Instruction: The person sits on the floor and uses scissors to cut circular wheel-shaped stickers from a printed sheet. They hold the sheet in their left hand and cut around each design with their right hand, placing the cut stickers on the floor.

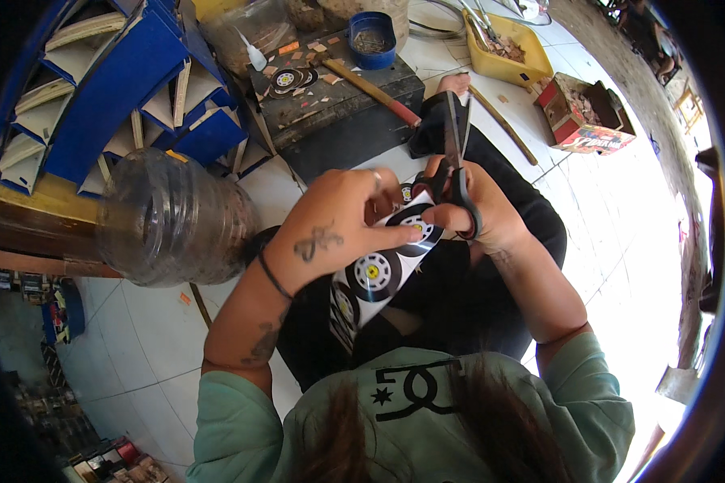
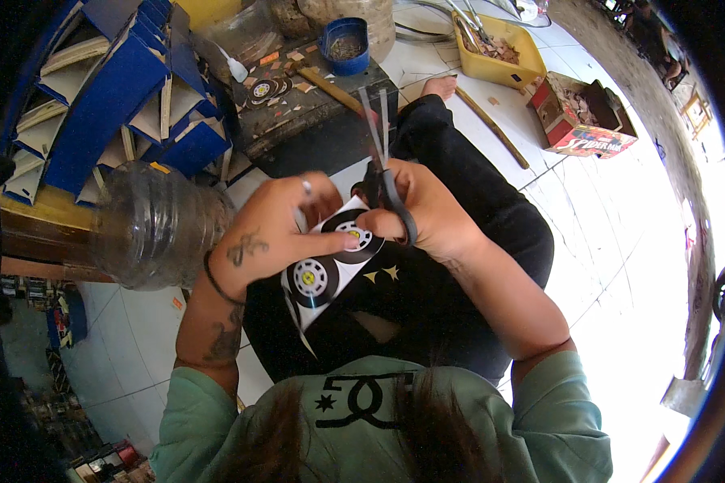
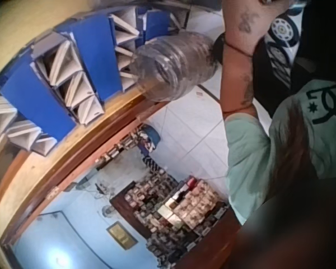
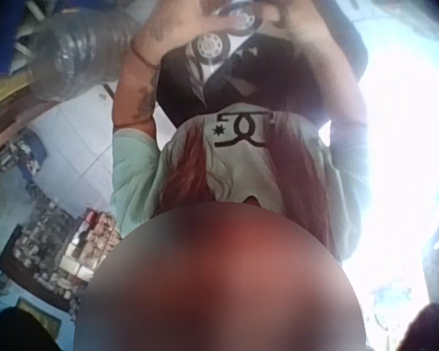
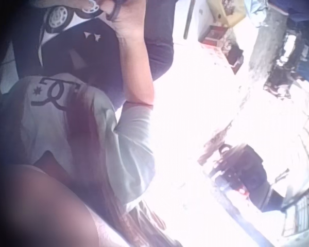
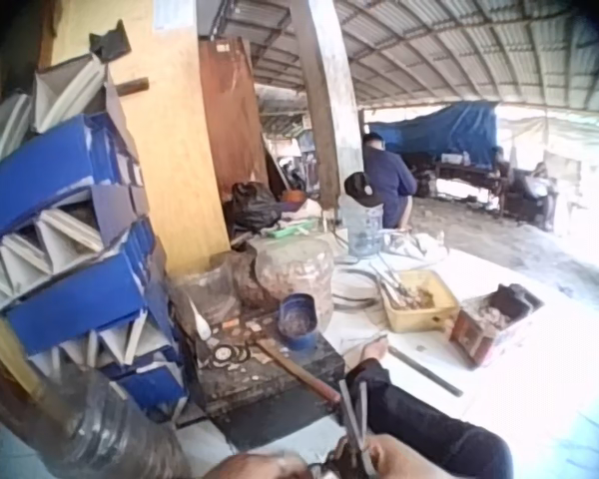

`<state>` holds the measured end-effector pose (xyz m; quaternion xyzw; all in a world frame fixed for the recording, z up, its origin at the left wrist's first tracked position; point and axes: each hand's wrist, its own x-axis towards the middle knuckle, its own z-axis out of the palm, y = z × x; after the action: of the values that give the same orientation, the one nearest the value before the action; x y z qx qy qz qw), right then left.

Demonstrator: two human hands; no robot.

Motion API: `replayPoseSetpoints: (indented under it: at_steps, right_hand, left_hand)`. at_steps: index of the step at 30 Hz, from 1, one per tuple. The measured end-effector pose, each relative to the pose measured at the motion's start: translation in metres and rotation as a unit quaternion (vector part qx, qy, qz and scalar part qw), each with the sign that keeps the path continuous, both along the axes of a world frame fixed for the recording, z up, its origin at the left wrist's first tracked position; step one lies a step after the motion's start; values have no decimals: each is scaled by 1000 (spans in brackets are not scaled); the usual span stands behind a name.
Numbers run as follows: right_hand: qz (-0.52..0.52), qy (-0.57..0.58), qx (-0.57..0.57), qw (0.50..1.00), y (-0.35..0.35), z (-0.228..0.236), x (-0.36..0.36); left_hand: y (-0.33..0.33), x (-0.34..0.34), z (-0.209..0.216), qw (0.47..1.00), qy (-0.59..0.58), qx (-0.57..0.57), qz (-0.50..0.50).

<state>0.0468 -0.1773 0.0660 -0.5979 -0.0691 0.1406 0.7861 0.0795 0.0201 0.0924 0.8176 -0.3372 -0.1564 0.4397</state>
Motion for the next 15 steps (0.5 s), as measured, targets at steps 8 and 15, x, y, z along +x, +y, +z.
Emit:
replayPoseSetpoints:
  at_steps: [8,15]
  right_hand:
    - [-202,-6,157,967,13,-7,-5]
    - [-203,2,135,970,28,-5,-27]
  left_hand:
    - [-30,-89,-49,983,-61,-174,-25]
    - [-50,-59,-68,875,144,-403,226]
